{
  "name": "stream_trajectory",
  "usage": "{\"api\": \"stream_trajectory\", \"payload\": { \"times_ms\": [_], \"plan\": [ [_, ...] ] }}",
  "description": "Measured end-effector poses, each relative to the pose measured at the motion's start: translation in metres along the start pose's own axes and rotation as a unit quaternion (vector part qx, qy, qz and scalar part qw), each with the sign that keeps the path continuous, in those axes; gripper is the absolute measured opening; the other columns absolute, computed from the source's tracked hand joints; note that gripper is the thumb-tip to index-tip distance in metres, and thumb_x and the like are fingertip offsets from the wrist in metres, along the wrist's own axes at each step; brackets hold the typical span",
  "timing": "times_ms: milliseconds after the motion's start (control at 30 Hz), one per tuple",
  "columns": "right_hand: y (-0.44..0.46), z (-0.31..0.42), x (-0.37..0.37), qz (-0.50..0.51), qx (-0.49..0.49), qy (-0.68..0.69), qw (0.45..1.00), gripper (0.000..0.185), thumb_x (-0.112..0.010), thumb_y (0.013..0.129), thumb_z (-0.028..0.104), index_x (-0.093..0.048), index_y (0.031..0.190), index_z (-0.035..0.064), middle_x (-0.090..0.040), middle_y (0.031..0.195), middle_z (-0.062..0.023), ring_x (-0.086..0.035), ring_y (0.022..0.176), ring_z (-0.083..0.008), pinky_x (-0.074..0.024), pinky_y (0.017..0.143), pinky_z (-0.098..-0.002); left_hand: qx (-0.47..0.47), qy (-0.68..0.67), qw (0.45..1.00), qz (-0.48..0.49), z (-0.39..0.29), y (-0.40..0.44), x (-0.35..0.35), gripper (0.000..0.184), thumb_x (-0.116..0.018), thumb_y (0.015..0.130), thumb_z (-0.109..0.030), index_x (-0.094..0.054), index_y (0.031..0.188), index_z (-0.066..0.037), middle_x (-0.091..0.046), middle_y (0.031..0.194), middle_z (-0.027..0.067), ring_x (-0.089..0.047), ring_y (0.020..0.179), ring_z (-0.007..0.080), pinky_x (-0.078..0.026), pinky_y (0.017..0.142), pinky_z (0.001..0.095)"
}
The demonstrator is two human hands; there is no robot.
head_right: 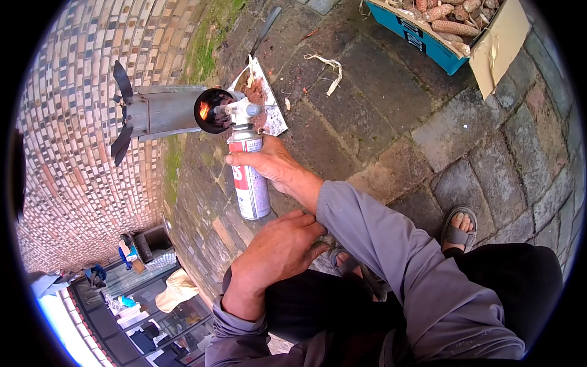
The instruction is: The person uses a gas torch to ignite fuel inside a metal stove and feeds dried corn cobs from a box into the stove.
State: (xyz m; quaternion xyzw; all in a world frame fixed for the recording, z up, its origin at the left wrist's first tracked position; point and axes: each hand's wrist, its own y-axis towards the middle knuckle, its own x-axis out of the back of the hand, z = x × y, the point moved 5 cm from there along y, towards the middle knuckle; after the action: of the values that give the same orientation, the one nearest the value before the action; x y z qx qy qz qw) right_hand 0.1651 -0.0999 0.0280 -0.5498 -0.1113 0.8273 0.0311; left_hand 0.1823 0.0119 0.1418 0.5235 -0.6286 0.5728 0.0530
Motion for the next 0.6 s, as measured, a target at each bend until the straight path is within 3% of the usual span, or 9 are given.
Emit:
{"api": "stream_trajectory", "payload": {
  "times_ms": [600],
  "plan": [
    [0.0015,0.0004,0.0024,-0.005,0.009,-0.011,1.0,0.047,-0.089,0.08,0.017,-0.064,0.116,0.0005,-0.072,0.102,-0.0121,-0.073,0.091,-0.0227,-0.0594,0.085,-0.041,-0.006,-0.002,1.0,-0.007,0.0001,0.0007,0.0,0.027,-0.072,0.091,-0.025,-0.068,0.104,-0.002,-0.067,0.099,0.0133,-0.063,0.103,0.0339,-0.053,0.09,0.0448]
  ]
}}
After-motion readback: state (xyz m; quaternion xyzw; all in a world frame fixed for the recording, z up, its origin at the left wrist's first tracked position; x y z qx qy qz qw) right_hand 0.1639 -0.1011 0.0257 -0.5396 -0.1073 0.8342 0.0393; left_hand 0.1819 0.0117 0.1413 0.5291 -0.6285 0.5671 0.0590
